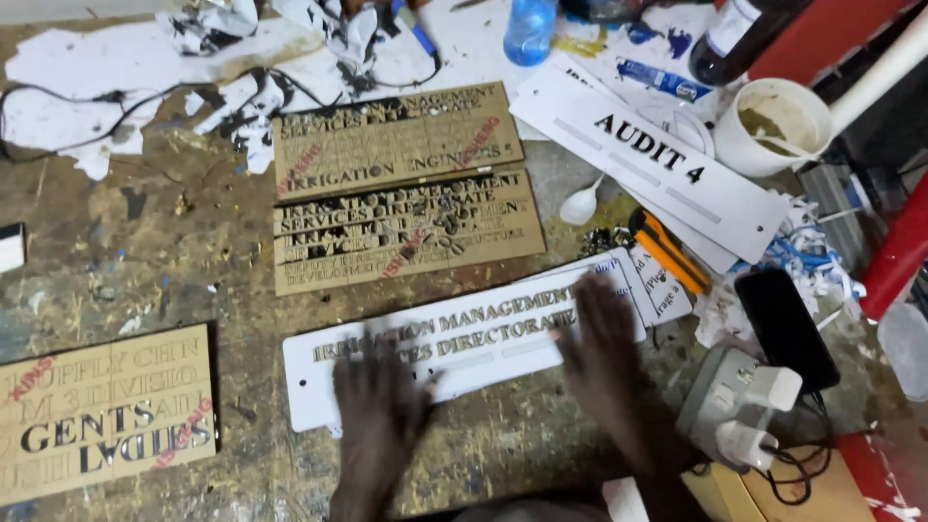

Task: The person is using a utility knife to trim the excess material from the edges of a white sign on a workbench.

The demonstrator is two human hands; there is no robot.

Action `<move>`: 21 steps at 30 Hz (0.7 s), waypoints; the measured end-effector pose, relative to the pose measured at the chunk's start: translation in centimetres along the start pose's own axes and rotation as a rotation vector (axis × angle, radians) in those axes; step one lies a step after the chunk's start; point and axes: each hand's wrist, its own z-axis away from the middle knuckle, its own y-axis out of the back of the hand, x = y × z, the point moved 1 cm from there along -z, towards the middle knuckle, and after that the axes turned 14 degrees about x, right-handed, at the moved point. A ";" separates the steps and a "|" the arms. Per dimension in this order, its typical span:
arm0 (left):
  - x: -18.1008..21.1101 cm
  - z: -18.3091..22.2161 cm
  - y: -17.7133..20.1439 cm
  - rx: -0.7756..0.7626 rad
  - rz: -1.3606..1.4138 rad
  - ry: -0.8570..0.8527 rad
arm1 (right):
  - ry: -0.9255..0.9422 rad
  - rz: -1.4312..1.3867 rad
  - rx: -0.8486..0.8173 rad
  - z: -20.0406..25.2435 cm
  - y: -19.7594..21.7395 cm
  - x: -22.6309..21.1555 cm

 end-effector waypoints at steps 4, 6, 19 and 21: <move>-3.5 1.1 1.5 0.041 -0.063 0.376 | -0.055 -0.017 0.061 0.2 0.9 2.3; -6.3 2.6 0.9 0.133 -0.153 0.389 | 0.024 -0.008 0.220 0.7 0.8 2.4; -5.1 0.8 2.1 0.531 0.378 0.532 | -0.583 -0.541 0.228 -0.1 0.1 3.9; -5.0 0.1 2.5 0.672 0.651 0.789 | -0.610 -0.673 0.347 0.0 -0.6 4.7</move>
